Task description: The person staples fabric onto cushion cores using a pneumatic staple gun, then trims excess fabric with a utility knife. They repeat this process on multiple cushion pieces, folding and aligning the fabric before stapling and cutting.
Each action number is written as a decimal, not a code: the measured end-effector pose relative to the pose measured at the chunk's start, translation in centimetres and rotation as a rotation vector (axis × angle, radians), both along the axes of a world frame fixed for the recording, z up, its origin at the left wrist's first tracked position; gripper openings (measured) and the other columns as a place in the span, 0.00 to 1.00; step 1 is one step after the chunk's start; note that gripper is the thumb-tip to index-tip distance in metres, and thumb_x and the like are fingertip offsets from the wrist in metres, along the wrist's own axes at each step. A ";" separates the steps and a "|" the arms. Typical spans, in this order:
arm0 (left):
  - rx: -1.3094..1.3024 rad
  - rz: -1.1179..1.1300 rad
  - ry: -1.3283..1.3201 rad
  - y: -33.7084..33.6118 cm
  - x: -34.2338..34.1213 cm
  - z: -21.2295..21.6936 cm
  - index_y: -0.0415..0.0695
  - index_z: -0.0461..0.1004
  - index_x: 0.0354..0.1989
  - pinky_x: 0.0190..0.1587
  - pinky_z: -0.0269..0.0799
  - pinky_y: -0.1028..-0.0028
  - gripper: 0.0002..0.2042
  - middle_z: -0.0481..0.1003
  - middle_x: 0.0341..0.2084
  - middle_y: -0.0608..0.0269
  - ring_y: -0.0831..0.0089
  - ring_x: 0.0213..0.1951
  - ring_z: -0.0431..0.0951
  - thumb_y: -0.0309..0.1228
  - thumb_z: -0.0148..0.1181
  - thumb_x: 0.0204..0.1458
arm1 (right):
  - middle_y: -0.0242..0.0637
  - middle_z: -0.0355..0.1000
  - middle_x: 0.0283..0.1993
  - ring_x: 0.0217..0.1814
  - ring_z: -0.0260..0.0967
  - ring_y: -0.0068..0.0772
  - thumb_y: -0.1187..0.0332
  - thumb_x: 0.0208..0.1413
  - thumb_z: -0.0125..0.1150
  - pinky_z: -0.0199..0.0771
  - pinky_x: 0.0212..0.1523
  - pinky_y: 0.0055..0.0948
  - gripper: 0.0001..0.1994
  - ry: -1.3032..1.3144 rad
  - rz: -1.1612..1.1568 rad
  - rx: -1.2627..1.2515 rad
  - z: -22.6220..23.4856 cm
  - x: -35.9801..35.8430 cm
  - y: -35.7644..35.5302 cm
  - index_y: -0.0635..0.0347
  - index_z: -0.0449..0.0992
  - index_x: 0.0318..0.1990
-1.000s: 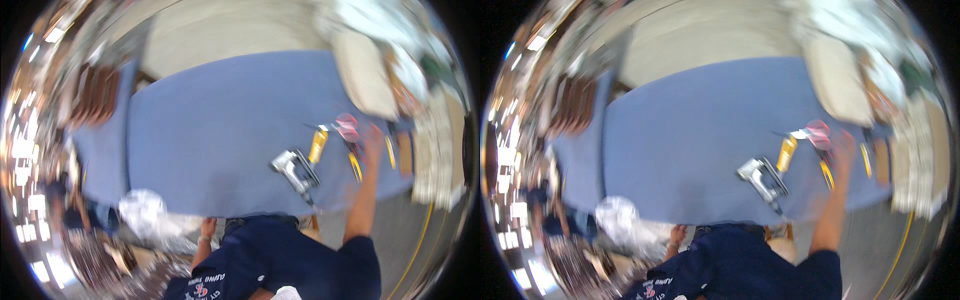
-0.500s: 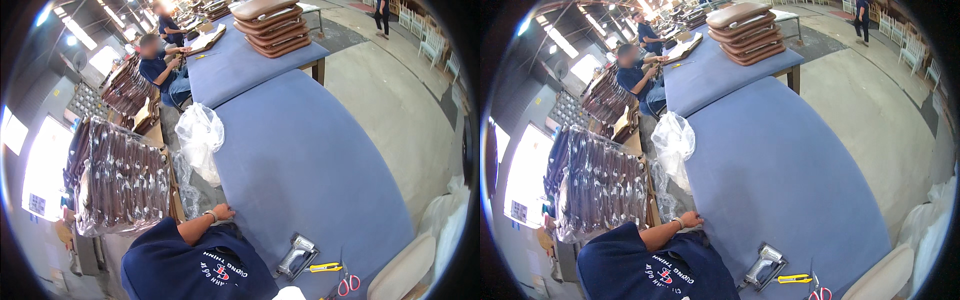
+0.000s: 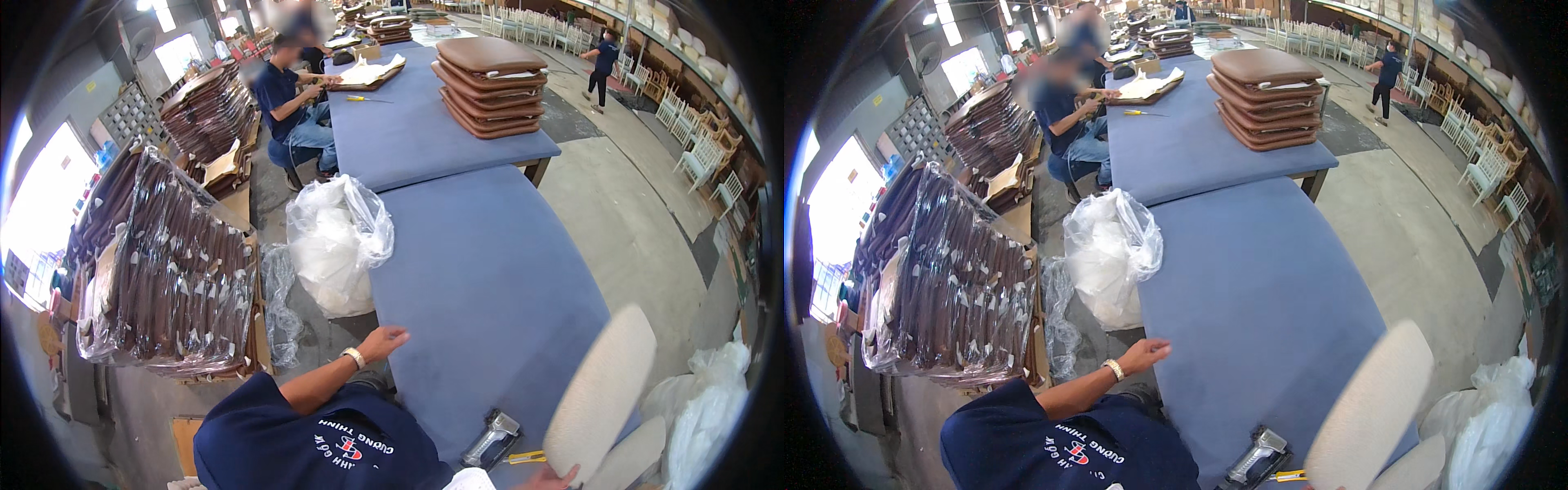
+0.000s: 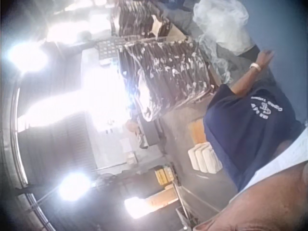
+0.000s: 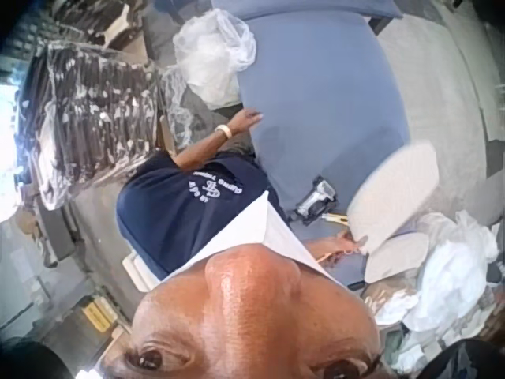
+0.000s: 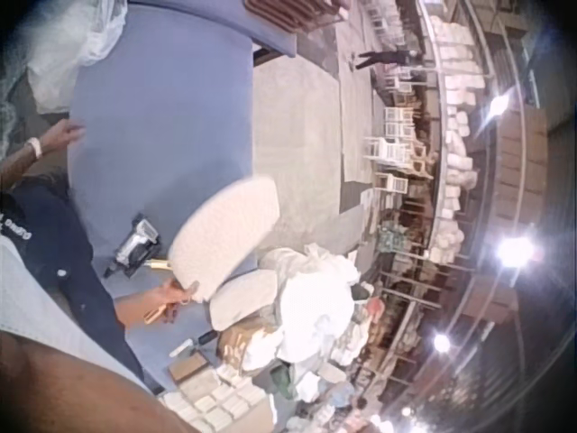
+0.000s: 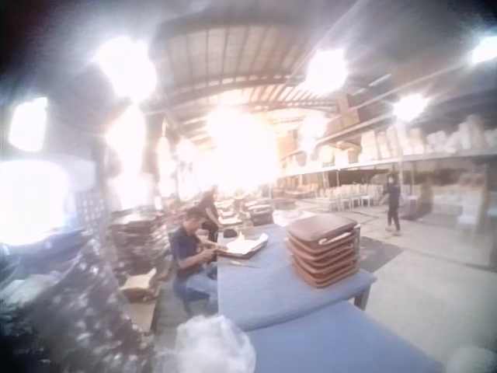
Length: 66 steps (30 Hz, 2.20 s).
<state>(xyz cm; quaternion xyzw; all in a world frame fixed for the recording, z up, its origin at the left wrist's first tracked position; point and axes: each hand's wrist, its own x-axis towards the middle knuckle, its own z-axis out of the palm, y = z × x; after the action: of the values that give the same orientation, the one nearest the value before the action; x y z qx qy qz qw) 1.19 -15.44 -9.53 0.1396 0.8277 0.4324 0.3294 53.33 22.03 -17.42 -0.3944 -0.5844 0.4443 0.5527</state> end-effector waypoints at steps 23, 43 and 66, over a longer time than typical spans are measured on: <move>0.456 0.395 -0.427 -16.2 -23.9 4.1 0.42 0.62 0.73 0.46 0.80 0.65 0.28 0.78 0.51 0.55 0.70 0.50 0.79 0.44 0.50 0.70 | 0.51 0.70 0.66 0.59 0.75 0.48 0.57 0.64 0.59 0.78 0.56 0.42 0.32 -0.254 0.620 -0.677 17.4 -43.8 -17.2 0.71 0.63 0.69; 0.082 -0.292 -0.004 -10.2 -18.5 3.3 0.37 0.65 0.65 0.49 0.78 0.67 0.34 0.81 0.48 0.54 0.69 0.44 0.83 0.45 0.70 0.58 | 0.36 0.75 0.51 0.32 0.74 0.22 0.60 0.67 0.62 0.73 0.25 0.22 0.20 -0.404 0.249 -0.323 11.6 -40.9 -11.5 0.54 0.73 0.63; 0.342 -0.108 0.843 2.2 -11.9 26.5 0.38 0.69 0.67 0.44 0.76 0.64 0.32 0.77 0.40 0.54 0.61 0.35 0.79 0.33 0.65 0.51 | 0.53 0.61 0.75 0.77 0.57 0.46 0.47 0.75 0.43 0.54 0.76 0.39 0.34 -0.227 0.714 -0.382 12.5 -51.8 -17.0 0.70 0.61 0.72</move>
<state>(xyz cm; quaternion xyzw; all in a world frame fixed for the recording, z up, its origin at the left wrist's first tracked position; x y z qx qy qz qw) -10.69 -13.20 17.00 0.3986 0.7976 0.4508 -0.0418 1.53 5.04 -4.88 -0.3088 -0.6487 0.6622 0.2130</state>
